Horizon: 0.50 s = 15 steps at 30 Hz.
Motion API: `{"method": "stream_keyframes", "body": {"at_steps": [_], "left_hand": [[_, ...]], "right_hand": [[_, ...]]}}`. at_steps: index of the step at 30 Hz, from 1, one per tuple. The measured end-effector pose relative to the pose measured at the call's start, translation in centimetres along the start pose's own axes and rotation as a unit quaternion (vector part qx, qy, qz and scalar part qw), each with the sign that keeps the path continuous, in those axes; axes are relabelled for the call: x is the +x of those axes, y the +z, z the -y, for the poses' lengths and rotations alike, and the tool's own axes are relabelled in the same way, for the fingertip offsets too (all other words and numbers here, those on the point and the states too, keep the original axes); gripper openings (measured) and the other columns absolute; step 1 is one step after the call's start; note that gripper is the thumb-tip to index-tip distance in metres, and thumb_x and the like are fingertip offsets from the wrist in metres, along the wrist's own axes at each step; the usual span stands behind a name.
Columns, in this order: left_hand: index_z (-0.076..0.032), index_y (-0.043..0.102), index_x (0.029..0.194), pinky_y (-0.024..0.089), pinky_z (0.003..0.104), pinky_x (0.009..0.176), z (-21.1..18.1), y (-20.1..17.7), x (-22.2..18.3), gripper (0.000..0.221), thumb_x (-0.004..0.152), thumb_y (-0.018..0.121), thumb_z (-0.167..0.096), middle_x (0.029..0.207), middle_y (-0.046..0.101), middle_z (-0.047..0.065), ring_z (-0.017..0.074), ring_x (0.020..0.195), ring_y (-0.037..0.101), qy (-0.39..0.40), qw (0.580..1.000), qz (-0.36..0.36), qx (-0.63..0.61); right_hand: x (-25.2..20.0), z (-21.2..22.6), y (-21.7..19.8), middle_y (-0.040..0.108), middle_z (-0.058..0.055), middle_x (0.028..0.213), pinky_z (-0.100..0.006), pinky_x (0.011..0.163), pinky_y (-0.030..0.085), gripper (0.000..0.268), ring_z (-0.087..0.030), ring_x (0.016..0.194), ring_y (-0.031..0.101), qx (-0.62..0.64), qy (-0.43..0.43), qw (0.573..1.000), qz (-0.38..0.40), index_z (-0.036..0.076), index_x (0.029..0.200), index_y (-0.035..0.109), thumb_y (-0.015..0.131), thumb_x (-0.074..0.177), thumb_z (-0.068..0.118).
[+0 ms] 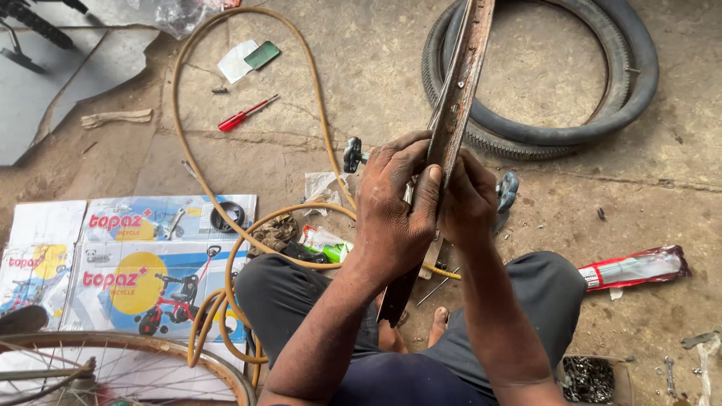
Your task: The person cleans and wipes a bicycle wheel rim with a cloth before handling small parts and working on the hub and spokes while the wheel is mounted on a stand.
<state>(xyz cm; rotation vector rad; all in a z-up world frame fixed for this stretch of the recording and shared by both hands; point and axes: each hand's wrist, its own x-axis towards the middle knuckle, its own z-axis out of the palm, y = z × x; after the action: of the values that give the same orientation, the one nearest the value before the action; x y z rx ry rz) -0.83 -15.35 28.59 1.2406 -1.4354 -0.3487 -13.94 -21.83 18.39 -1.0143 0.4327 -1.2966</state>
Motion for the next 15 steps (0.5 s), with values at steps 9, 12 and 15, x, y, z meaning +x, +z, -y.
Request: {"method": "stream_keyframes", "body": {"at_steps": [9,12,15], "left_hand": [[0.001,0.061,0.133,0.052,0.04,0.106,1.1,0.7,-0.7,0.027,0.111,0.049,-0.008,0.124,0.068,0.015,0.0282,0.118,0.066,-0.006,0.999,-0.035,0.012],[0.001,0.062,0.131,0.055,0.038,0.1,0.9,0.1,-1.0,0.026,0.11,0.049,-0.007,0.127,0.068,0.017,0.0282,0.117,0.068,-0.027,0.996,-0.07,-0.042],[0.001,0.062,0.129,0.054,0.038,0.103,0.4,0.1,-1.0,0.024,0.11,0.049,-0.005,0.125,0.069,0.017,0.0299,0.118,0.068,-0.014,0.995,-0.093,-0.031]], "right_hand": [[-1.6,1.0,4.9,0.069,-0.01,0.115,-0.028,0.098,0.058,0.038,-0.015,0.106,0.069,-0.173,-0.152,0.967,-0.106,-0.003,0.123,0.057,0.072,0.092,0.012],[-0.2,0.4,3.7,0.068,-0.017,0.103,-0.031,0.09,0.06,0.033,-0.022,0.096,0.07,-0.401,-0.298,0.865,-0.054,-0.005,0.111,0.059,0.075,0.093,0.017],[1.3,-1.8,-0.3,0.06,-0.011,0.084,-0.029,0.074,0.054,0.03,-0.019,0.076,0.061,-0.488,-0.397,0.773,-0.082,0.003,0.087,0.057,0.077,0.089,0.026]]}}
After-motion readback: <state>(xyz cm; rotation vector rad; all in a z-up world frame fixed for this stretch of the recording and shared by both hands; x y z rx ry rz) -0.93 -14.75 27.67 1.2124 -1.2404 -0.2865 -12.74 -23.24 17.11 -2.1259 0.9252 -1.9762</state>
